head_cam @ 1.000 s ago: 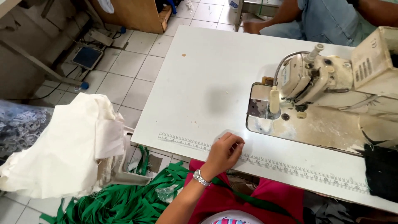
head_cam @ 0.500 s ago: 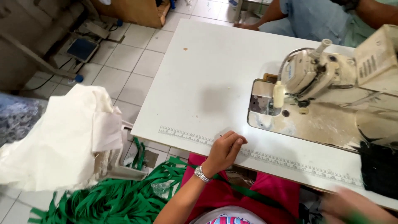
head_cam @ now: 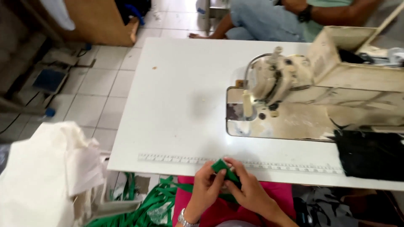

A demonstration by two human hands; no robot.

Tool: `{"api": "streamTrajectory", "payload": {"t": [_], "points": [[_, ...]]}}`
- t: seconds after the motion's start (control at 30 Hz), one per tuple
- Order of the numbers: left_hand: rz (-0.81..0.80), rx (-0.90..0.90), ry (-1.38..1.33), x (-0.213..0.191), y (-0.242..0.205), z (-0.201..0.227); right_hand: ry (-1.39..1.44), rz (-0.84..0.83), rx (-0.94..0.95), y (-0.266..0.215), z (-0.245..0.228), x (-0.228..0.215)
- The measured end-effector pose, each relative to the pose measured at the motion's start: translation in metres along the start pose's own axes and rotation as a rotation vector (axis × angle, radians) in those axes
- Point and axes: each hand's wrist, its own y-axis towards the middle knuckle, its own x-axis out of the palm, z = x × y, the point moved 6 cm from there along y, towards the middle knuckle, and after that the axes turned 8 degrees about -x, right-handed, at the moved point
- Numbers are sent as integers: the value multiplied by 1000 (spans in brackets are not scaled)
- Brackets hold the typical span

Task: Attaching green fabric straps to white fabric pieces using an industrial sewing machine.

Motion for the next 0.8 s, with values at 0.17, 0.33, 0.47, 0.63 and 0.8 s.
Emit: {"api": "streamTrajectory", "payload": {"t": [0.17,0.33,0.47,0.63,0.8], "points": [[-132,116,-19,13,-1,19,172,47,97,-21,16,-7],[-189,493,69,31,-12,56,313,110,165,-24,16,-18],[-89,481,22,15,-8,66,324,6,39,-20,10,-6],[372,187,76,-72,-8,41,331,-248,16,-22,-11,18],[1148,253,-255,-200,-47,61,332,-567,140,-49,24,45]]}}
